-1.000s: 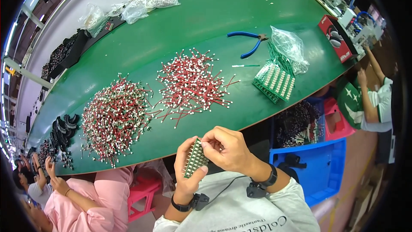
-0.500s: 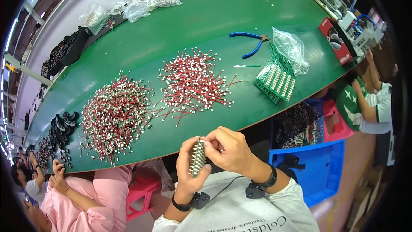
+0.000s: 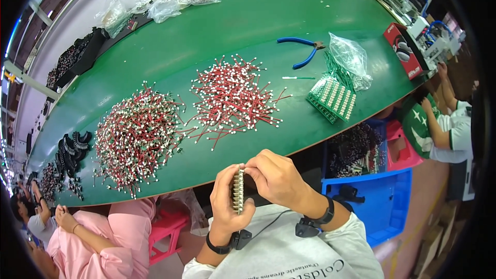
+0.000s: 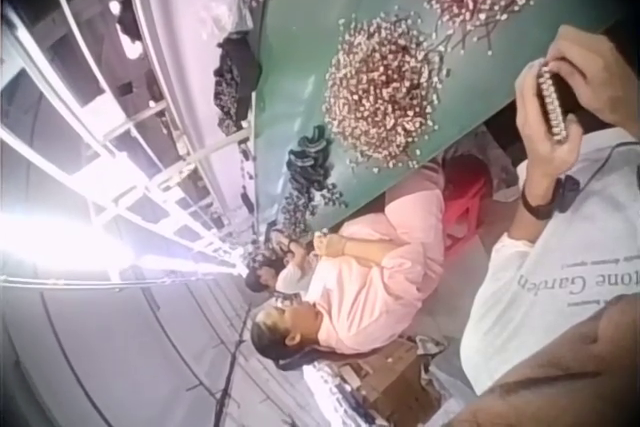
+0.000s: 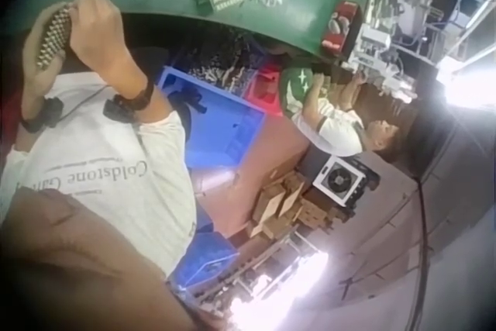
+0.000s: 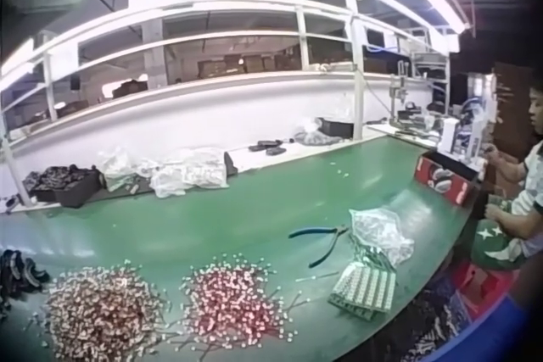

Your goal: The person picks up small white connectors with red wires from a pile and inserts them one by one into the sockets of a green circuit board by hand.

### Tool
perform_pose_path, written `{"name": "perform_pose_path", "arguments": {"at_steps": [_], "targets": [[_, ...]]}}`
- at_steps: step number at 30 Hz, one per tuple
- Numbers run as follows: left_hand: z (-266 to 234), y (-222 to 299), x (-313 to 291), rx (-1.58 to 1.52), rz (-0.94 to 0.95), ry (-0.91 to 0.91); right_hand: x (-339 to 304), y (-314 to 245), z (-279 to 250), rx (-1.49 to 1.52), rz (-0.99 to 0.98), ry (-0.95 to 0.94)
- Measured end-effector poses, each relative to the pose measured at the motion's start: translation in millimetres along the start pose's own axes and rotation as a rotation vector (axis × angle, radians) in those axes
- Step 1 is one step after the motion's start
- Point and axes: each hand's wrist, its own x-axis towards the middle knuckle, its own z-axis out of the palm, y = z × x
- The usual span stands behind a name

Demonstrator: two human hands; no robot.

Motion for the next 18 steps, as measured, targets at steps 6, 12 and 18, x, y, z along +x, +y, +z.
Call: {"name": "perform_pose_path", "arguments": {"at_steps": [6,12,18], "targets": [[-7,2,3,0.11,0.07,0.03,3,-1,12,0.023,-0.003,0.007],[-29,-4,-3,-0.026,-0.053,0.057,20,-2,17,0.052,-0.018,-0.089],[-56,-6,-11,-0.62,-0.303,0.398,60,26,40,0.07,-0.058,-0.163]]}}
